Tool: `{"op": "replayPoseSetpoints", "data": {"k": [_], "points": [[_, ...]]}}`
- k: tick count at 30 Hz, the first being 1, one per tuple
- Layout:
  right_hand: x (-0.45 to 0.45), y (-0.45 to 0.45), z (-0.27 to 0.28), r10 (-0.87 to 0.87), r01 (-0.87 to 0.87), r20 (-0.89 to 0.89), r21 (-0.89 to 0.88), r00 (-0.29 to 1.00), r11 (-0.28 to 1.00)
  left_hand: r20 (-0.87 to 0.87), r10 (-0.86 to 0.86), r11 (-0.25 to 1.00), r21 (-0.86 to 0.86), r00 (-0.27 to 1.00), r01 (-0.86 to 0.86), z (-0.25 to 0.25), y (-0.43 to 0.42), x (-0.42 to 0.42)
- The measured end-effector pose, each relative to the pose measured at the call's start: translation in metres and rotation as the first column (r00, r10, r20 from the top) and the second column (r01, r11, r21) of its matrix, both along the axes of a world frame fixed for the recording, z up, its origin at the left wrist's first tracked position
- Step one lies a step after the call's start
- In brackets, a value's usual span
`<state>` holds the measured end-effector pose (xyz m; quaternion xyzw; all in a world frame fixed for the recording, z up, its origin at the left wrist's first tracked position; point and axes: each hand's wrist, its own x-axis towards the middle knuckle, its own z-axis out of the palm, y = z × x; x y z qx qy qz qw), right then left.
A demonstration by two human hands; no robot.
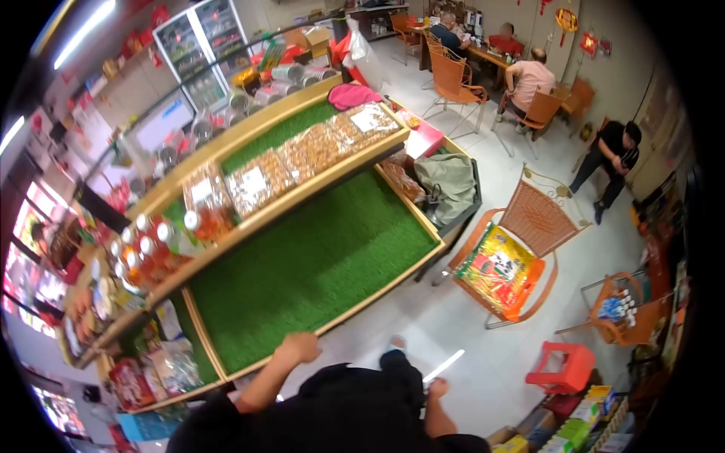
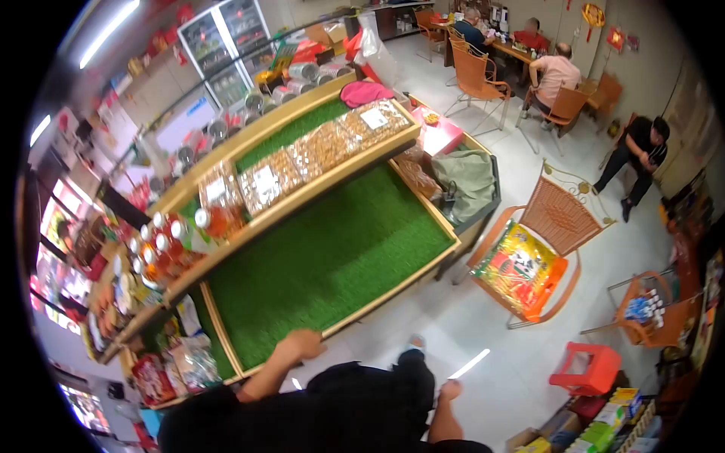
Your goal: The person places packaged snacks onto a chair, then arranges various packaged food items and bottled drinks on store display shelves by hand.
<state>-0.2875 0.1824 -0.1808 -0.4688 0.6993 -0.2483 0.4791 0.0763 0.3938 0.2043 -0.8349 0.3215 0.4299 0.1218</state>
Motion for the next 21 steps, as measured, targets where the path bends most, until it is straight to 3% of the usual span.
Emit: {"op": "replayPoseSetpoints", "data": {"k": [1,2,3,4,6,7,8,9,10,11,12,13,14,15,18,19,21], "points": [[0.019,-0.031,0.019,-0.075,0.062,0.171,0.077,0.982,0.995,-0.039,0.069,0.996,-0.060,0.997,-0.071,0.002,0.008,-0.002],[0.038,-0.062,0.029,-0.125,0.101,0.210,0.122,0.970,0.987,-0.097,0.115,0.954,-0.265,0.989,-0.137,-0.024,0.024,-0.003],[0.057,-0.095,0.036,-0.139,0.088,0.232,0.219,0.963,0.972,-0.263,0.311,0.901,-0.223,0.913,-0.372,-0.022,0.016,-0.004],[0.081,-0.126,0.042,-0.106,0.048,0.234,0.243,0.966,0.969,-0.217,0.339,0.893,-0.234,0.916,-0.386,-0.044,0.017,-0.008],[0.135,-0.188,0.053,0.170,-0.236,0.295,0.206,0.940,0.950,-0.171,0.401,0.865,-0.251,0.900,-0.434,-0.088,0.014,0.002],[0.175,-0.214,0.078,0.229,-0.280,0.266,0.176,0.937,0.944,-0.097,0.337,0.899,-0.263,0.936,-0.351,-0.101,0.004,0.002],[0.213,-0.252,0.073,0.399,-0.433,0.264,0.084,0.878,0.897,-0.028,0.277,0.921,-0.276,0.960,-0.274,-0.110,-0.010,-0.004],[0.261,-0.281,0.086,0.477,-0.478,0.236,-0.057,0.847,0.877,-0.132,0.406,0.851,-0.305,0.904,-0.427,-0.090,-0.034,-0.006],[0.310,-0.312,0.111,0.651,-0.619,0.091,-0.234,0.753,0.749,-0.239,0.450,0.768,-0.389,0.861,-0.509,-0.084,-0.050,-0.004],[0.362,-0.322,0.158,0.712,-0.642,-0.005,-0.438,0.702,0.629,-0.340,0.475,0.666,-0.463,0.812,-0.584,-0.080,-0.063,-0.002],[0.411,-0.321,0.205,0.768,-0.586,0.118,-0.577,0.629,0.568,-0.356,0.510,0.614,-0.487,0.783,-0.621,-0.070,-0.076,0.001],[0.453,-0.313,0.263,0.829,-0.631,0.059,-0.618,0.556,0.468,-0.332,0.500,0.607,-0.524,0.800,-0.597,-0.057,-0.083,0.003],[0.504,-0.316,0.278,0.852,-0.638,-0.011,-0.669,0.523,0.382,-0.301,0.496,0.602,-0.556,0.815,-0.572,-0.052,-0.087,0.004],[0.544,-0.300,0.319,0.909,-0.608,0.065,-0.723,0.412,0.328,-0.302,0.536,0.560,-0.572,0.788,-0.600,-0.059,-0.088,0.006],[0.632,-0.233,0.420,0.962,-0.558,0.073,-0.802,0.264,0.214,-0.181,0.601,0.657,-0.443,0.779,-0.610,-0.071,-0.086,0.019],[0.654,-0.210,0.445,0.983,-0.575,0.062,-0.804,0.174,0.152,-0.181,0.630,0.630,-0.450,0.755,-0.633,-0.067,-0.085,0.024],[0.699,-0.168,0.467,0.992,-0.520,-0.100,-0.853,0.078,-0.045,-0.006,0.629,0.716,-0.386,0.777,-0.582,-0.057,-0.084,0.043]]}}
